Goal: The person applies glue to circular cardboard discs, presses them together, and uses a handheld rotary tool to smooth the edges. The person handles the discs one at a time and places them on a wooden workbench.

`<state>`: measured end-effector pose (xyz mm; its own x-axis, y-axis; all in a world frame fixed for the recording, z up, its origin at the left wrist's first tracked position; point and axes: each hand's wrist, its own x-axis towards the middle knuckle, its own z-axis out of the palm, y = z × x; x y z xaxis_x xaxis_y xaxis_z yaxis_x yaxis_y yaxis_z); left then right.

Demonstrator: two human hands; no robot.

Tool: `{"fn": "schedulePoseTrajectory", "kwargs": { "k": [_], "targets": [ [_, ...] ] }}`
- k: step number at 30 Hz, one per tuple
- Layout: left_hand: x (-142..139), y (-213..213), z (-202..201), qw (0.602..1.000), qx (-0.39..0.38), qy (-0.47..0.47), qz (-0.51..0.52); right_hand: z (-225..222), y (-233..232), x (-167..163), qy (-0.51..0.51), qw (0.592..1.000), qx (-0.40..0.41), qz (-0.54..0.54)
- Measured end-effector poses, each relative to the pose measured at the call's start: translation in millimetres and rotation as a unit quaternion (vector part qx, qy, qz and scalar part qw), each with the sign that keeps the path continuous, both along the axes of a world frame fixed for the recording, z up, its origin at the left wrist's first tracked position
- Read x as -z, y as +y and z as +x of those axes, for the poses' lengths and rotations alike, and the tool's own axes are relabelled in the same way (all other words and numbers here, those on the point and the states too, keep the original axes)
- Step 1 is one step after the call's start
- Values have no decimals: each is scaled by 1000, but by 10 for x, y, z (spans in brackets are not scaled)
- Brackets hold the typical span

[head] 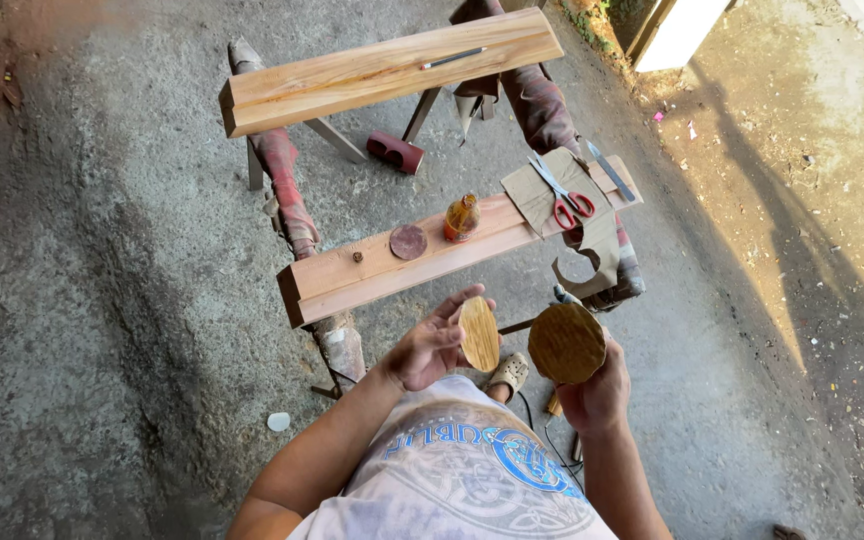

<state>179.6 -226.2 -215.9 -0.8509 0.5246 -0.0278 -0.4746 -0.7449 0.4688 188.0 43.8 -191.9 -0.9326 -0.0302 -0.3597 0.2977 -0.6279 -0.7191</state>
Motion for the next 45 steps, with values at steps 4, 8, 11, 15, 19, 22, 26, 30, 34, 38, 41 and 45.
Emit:
{"fn": "schedulePoseTrajectory", "kwargs": {
  "k": [4,8,11,15,19,22,26,30,34,38,41,45],
  "targets": [
    [-40,-6,12,993,-9,-31,114,28,-8,-62,28,999,-31,-25],
    [-315,22,28,988,-23,29,152,55,17,-96,34,996,-46,-70],
    [-648,17,55,981,-23,96,167,76,-4,-134,60,991,-70,-100],
    [-1091,18,146,972,-45,140,186,109,-95,-215,39,994,-74,-71],
    [-1378,-1,285,966,-25,129,225,152,-167,-272,48,990,-98,-91],
    [-1482,-18,341,958,-5,136,253,181,-185,-264,38,991,-93,-84],
    [-1544,-36,367,958,11,133,253,213,-191,-213,18,992,-89,-89],
    [-1564,-55,368,956,16,142,257,236,-208,-173,18,993,-87,-75],
    [-1542,-52,373,951,27,153,269,247,-217,-162,5,994,-90,-64],
    [-1492,-34,386,950,30,158,269,252,-223,-163,1,991,-108,-75],
    [-1461,-18,393,946,31,171,274,267,-230,-164,1,991,-113,-77],
    [-1450,-15,395,942,39,185,277,295,-214,-141,-4,994,-104,-31]
  ]
}}
